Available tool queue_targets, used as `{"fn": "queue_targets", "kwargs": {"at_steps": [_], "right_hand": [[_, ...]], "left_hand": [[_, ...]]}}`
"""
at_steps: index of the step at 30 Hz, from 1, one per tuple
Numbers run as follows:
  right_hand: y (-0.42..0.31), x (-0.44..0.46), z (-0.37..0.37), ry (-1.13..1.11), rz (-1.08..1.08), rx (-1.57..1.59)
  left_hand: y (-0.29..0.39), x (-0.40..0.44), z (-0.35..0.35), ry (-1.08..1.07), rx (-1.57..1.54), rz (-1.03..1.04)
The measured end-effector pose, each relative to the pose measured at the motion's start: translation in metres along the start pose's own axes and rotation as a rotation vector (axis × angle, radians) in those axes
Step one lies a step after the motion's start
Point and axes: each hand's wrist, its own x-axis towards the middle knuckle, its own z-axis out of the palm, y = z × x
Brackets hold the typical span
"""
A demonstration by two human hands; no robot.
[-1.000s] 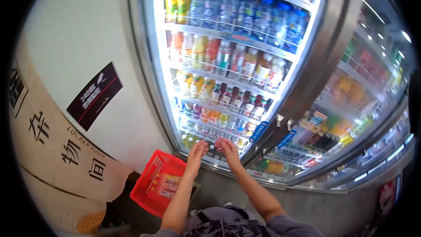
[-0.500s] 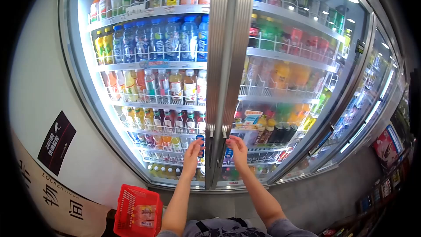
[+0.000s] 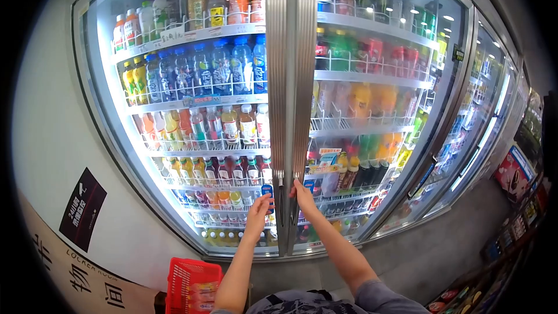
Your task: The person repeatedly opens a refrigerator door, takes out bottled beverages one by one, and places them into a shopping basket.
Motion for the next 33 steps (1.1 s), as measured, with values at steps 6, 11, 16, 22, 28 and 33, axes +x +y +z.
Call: {"fn": "queue_targets", "kwargs": {"at_steps": [6,11,16,22,28,33], "right_hand": [[0.009,0.005,0.012,0.07,0.007,0.087],[-0.002,-0.002,0.021,0.135,0.043,0.109],[-0.006,-0.004,0.028,0.182,0.049,0.12],[-0.009,-0.005,0.031,0.189,0.083,0.11],[-0.01,-0.006,0.032,0.144,0.033,0.197],[-0.019,-0.006,0.04,0.21,0.06,0.174]], "left_hand": [[-0.004,-0.039,-0.022,0.0,-0.01,-0.017],[-0.003,-0.068,-0.048,0.037,-0.062,-0.023],[-0.014,-0.09,-0.074,0.07,-0.097,-0.103],[-0.036,-0.085,-0.085,0.013,-0.134,-0.145],[-0.035,-0.077,-0.089,-0.028,-0.16,-0.155],[-0.03,-0.058,-0.103,-0.04,-0.147,-0.165]]}}
